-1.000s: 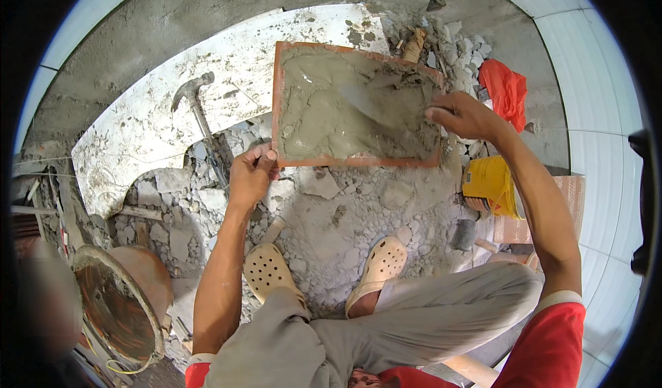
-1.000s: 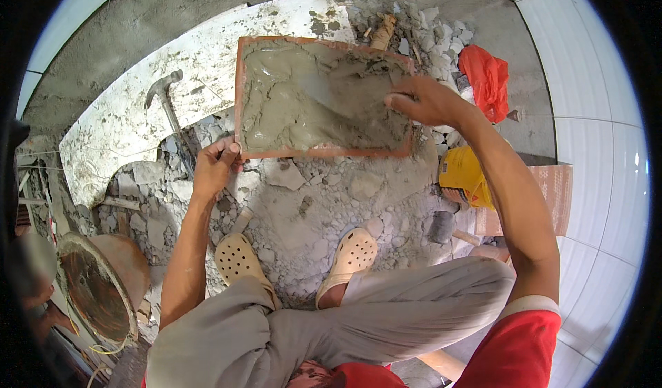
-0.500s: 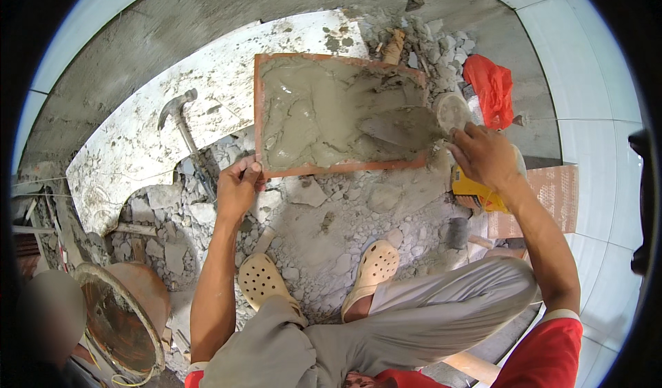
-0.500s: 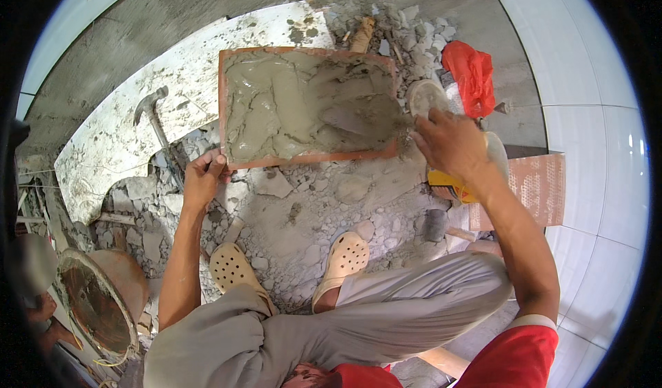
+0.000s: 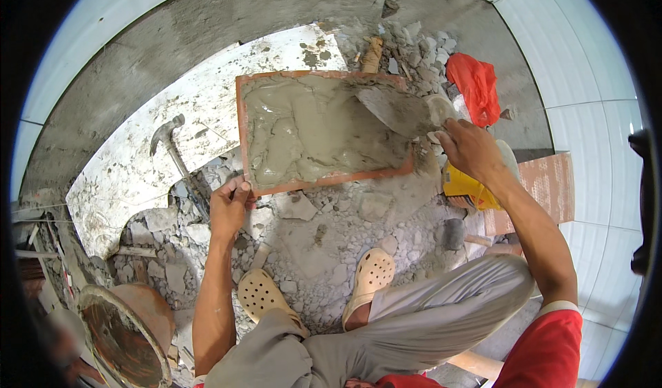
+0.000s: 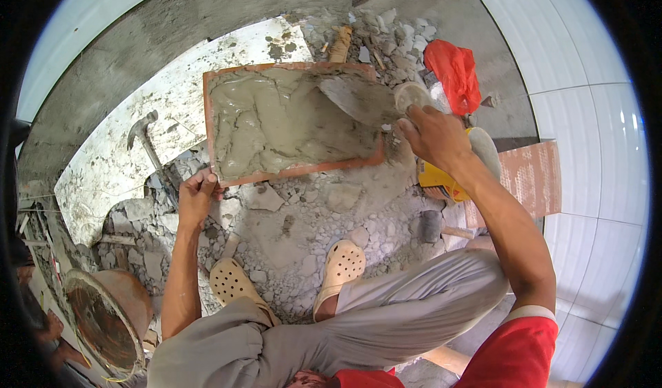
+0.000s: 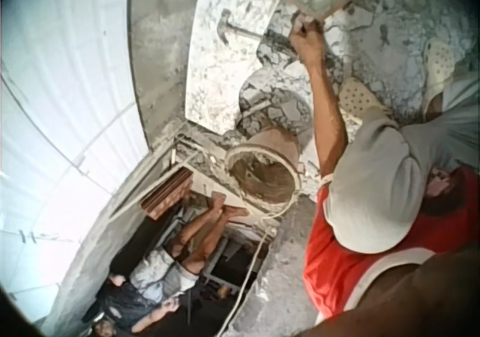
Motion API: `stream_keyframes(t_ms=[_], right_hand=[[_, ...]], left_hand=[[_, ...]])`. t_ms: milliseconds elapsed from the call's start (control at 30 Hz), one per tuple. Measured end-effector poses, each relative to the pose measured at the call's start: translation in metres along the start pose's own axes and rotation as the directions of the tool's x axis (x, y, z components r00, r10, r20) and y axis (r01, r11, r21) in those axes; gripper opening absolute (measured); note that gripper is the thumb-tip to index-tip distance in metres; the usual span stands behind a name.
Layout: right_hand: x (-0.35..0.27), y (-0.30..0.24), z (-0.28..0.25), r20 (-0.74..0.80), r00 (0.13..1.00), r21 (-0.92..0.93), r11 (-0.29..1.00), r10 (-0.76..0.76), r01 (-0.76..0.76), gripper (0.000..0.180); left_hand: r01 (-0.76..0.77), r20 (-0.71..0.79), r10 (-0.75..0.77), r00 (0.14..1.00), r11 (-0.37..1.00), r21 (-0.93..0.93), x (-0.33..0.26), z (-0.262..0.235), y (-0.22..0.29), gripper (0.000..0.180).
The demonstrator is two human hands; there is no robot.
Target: The person spreads cement adhesive onto a white ceramic tile using a trowel, then lifts and presses the tile onto a wall, adjusting its position to align with existing tiles.
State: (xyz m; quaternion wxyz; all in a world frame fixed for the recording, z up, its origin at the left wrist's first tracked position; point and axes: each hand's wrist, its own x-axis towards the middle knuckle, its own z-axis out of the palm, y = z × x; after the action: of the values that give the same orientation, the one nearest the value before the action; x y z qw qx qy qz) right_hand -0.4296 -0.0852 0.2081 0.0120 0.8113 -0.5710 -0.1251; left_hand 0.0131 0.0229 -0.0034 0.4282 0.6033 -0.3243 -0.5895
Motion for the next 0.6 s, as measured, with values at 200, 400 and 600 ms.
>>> stream_keyframes(t_ms=[200, 400, 600], right_hand=[[-0.002, 0.015, 0.017, 0.095, 0.995, 0.005, 1.000, -0.031, 0.031, 0.033], [-0.041, 0.051, -0.025, 0.069, 0.997, -0.037, 0.999, 0.035, -0.033, 0.043], [-0.034, -0.035, -0.111, 0.234, 0.965, 0.435, 0.875, 0.121, -0.215, 0.044]], left_hand=[[0.011, -0.016, -0.011, 1.000, 1.000, 0.020, -0.003, 0.003, 0.006, 0.024], [-0.027, -0.031, 0.040, 0.999, 0.941, 0.336, -0.001, 0.000, -0.001, 0.030], [-0.119, -0.115, 0.160, 0.980, 0.946, 0.303, -0.006, 0.008, -0.003, 0.033]])
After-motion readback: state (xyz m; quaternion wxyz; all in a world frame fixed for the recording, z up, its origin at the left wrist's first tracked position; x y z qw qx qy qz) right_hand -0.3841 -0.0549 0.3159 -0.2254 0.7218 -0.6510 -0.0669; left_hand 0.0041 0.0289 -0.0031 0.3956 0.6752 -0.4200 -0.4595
